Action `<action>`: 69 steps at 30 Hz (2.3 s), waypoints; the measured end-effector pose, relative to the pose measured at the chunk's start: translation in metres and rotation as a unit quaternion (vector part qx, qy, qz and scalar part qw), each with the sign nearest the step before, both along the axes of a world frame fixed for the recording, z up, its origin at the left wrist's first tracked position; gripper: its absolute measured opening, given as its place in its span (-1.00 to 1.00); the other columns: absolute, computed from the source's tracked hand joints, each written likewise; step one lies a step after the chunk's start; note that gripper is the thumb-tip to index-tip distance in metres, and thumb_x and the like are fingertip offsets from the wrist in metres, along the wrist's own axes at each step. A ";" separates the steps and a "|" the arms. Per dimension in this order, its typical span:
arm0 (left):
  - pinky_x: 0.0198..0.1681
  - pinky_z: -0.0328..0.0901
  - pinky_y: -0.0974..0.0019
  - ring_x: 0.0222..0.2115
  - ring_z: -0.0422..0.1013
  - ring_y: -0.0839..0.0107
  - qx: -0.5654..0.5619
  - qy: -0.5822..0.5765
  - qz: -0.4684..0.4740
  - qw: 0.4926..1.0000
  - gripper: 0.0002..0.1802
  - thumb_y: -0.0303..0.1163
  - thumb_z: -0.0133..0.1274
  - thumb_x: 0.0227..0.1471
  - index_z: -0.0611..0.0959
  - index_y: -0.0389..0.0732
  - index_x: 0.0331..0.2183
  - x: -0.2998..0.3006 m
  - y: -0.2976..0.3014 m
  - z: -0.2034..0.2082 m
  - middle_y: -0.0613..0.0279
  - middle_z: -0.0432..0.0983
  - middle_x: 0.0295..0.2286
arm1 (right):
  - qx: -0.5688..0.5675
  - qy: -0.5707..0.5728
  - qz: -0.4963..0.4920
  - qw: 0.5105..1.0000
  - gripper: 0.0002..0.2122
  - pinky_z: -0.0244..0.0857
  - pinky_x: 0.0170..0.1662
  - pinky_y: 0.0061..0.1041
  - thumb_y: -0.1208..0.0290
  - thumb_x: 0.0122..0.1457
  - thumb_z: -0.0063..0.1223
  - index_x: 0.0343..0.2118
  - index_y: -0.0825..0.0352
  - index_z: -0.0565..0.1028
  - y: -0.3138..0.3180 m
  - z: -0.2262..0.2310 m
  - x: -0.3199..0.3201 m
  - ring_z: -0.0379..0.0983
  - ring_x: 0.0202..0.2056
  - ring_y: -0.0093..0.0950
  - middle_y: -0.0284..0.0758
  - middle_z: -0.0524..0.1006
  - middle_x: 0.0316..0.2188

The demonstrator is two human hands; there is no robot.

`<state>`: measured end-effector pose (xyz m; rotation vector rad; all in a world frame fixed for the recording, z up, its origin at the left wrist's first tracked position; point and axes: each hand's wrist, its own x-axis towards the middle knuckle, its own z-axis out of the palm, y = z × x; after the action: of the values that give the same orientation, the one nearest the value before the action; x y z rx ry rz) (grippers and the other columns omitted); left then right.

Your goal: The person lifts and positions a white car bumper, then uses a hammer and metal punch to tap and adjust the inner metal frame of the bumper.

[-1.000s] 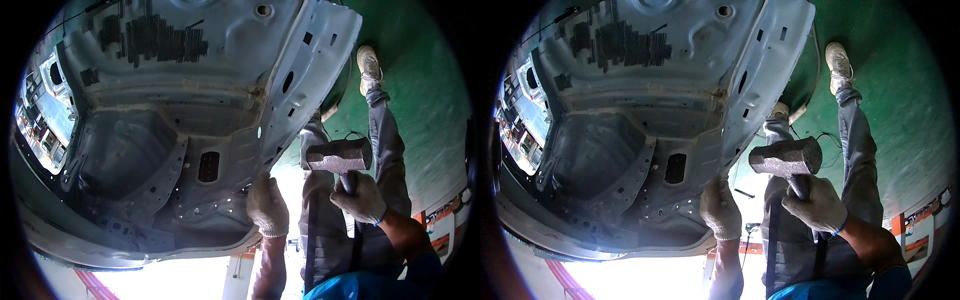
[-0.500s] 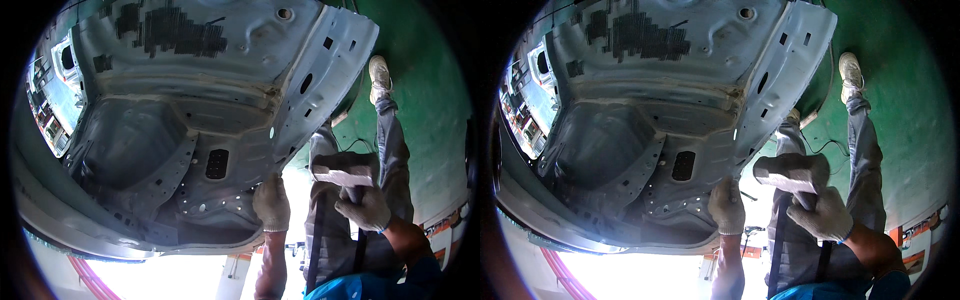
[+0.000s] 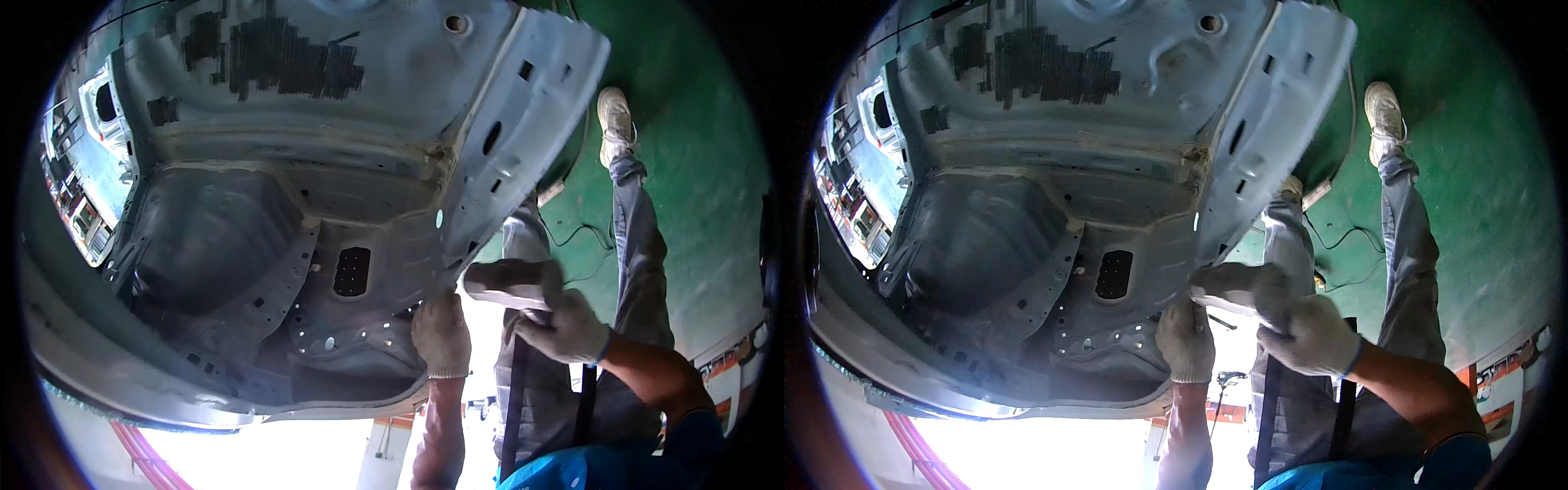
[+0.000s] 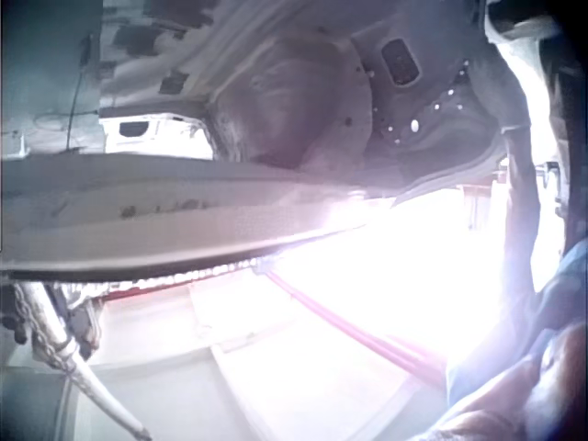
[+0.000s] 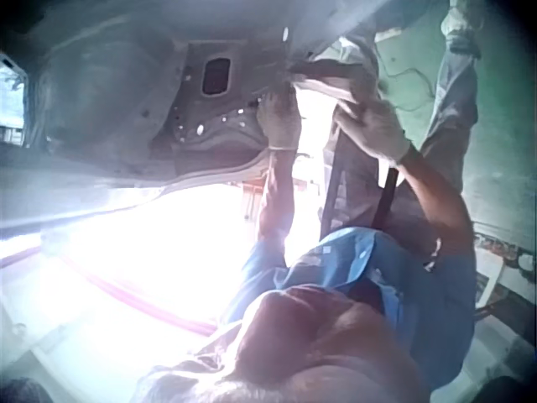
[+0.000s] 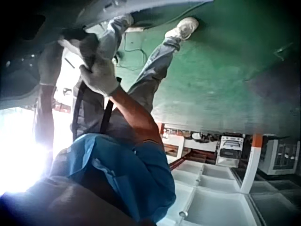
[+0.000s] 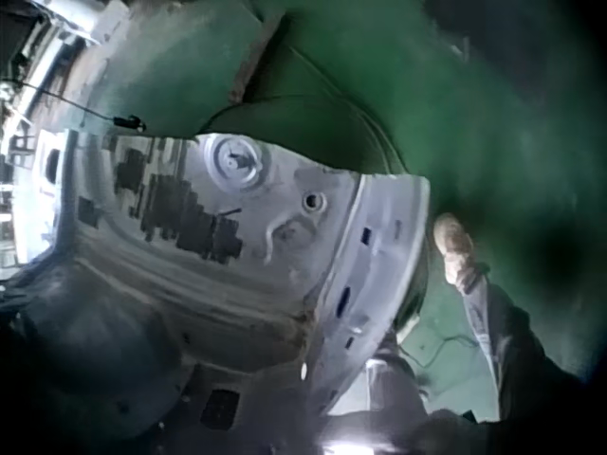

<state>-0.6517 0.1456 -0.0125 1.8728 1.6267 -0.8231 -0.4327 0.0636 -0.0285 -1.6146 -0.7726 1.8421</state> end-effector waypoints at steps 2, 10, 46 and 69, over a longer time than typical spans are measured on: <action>-0.14 0.39 -0.07 -0.24 0.54 -0.03 0.005 -0.012 -0.003 1.000 -0.73 -0.27 0.03 0.23 0.70 -0.15 -0.12 -0.001 -0.005 -0.002 0.00 0.65 -0.31 | -0.066 0.043 -0.022 0.997 -0.83 0.50 -0.33 -0.25 0.35 0.16 0.25 -0.29 0.33 0.57 -0.002 0.005 0.027 0.64 -0.43 -0.16 -0.09 0.61 -0.50; -0.16 0.43 0.01 -0.24 0.58 -0.02 -0.006 -0.011 -0.019 1.000 -0.76 -0.39 0.12 0.19 0.67 -0.21 -0.10 0.015 0.008 0.003 0.00 0.66 -0.29 | -0.167 0.069 0.011 0.983 -0.73 0.53 -0.23 -0.28 0.35 0.12 0.29 -0.17 0.37 0.60 -0.018 -0.007 0.037 0.67 -0.32 -0.15 -0.08 0.65 -0.40; -0.12 0.36 -0.08 -0.23 0.47 -0.01 -0.051 0.024 -0.102 0.993 -0.69 -0.42 0.15 0.05 0.63 -0.10 -0.11 -0.001 0.009 -0.022 0.09 0.54 -0.34 | 0.188 -0.058 0.046 0.979 -0.85 0.48 -0.41 -0.28 0.34 0.13 0.28 -0.26 0.20 0.58 -0.030 -0.054 0.003 0.62 -0.50 -0.33 -0.31 0.60 -0.53; 0.07 0.42 -0.17 -0.48 0.47 0.25 -0.075 -0.236 -0.030 0.968 -0.48 -0.58 0.26 -0.14 0.65 -0.16 -0.04 0.089 -0.014 0.023 0.25 0.38 -0.55 | -0.328 0.105 -0.137 0.929 -0.83 0.26 -0.63 -0.61 0.47 0.05 0.33 -0.46 0.29 0.49 0.005 -0.059 0.051 0.37 -0.68 -0.69 -0.45 0.48 -0.64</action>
<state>-0.5627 0.1311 0.0107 1.8407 1.1855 -0.4562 -0.3821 0.0687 -0.0870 -1.7432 0.1972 2.1319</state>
